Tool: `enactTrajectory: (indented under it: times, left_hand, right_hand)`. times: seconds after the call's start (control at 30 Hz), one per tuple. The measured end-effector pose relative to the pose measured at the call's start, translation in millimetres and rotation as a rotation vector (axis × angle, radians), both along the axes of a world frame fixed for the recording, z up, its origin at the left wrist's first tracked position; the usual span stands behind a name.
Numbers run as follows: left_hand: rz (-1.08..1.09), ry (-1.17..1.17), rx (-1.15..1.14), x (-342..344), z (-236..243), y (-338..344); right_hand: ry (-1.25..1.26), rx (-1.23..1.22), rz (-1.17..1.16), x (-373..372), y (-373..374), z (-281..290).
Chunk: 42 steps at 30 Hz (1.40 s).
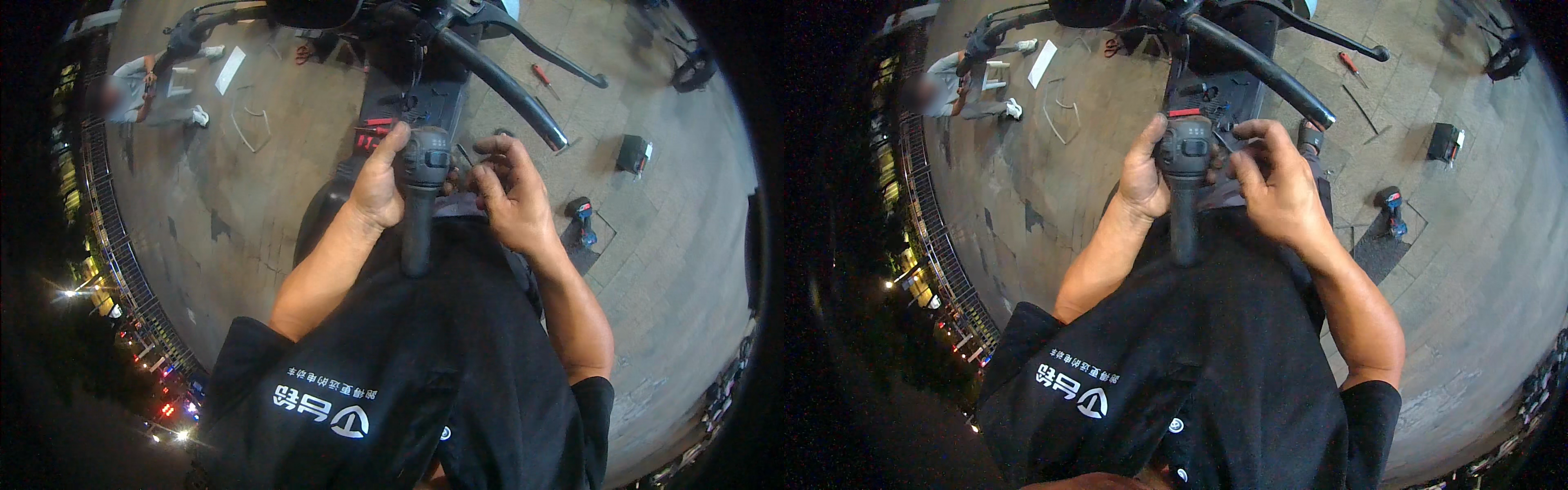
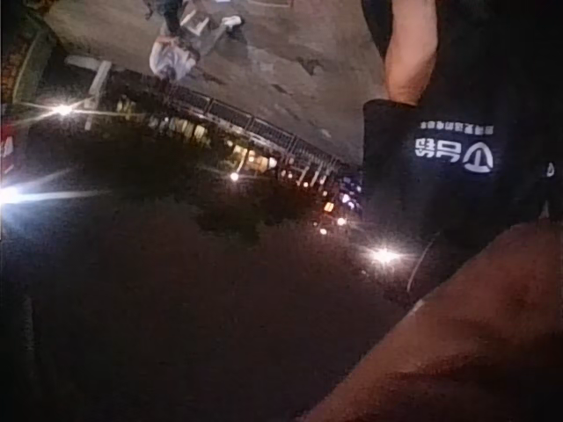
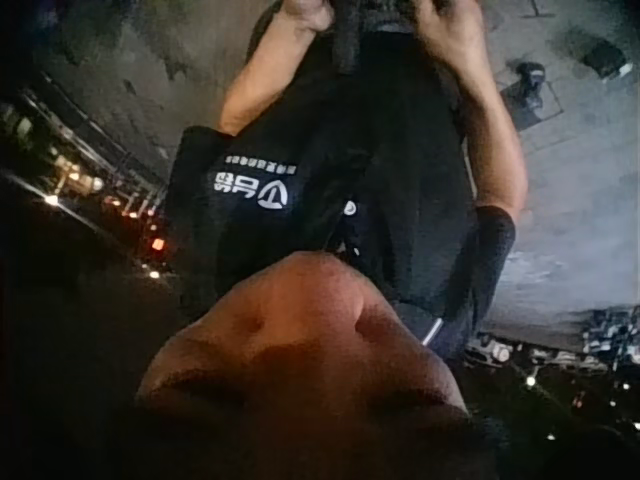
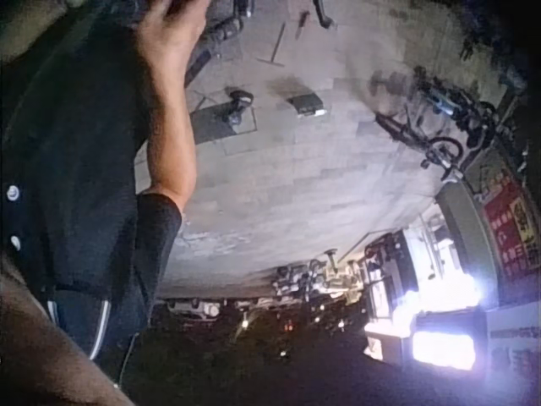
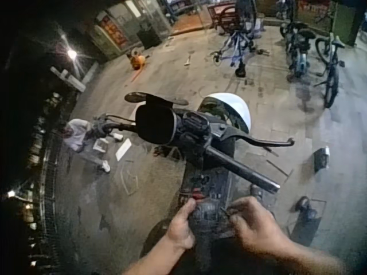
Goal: The person is repairing a scooter by manipulating wires and components near the handlebar area. They use a screwdriver to adjust and connect wires, focusing on the internal mechanisms of the scooter's control system.
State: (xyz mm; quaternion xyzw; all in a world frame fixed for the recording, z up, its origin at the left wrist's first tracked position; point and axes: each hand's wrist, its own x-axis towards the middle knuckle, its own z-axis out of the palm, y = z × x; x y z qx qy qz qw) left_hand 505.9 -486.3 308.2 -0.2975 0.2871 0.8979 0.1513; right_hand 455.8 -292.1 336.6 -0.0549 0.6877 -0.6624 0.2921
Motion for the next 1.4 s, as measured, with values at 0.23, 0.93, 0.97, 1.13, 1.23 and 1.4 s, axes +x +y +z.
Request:
enactTrajectory:
  times: [0.23,0.93,0.97,1.13,1.23,1.4]
  left_hand:
    - [0.187,0.048,0.262,16,-3,-6]
    - [0.087,0.183,0.224,21,6,-26]
    - [0.061,0.176,0.174,19,6,-25]
    - [0.075,0.159,-0.046,26,19,-9]
    - [0.067,0.081,-0.197,24,26,-4]
    - [0.145,-0.077,-0.365,11,48,14]
  right_hand:
    - [-0.568,-0.311,-0.026,22,15,-32]
    - [0.415,-0.356,0.070,23,31,-27]
    - [0.506,-0.423,0.001,23,27,-26]
    - [0.690,-0.448,-0.062,15,-1,-14]
    - [0.747,-0.495,-0.049,10,-16,-21]
    - [0.757,-0.392,0.027,-4,-18,-24]
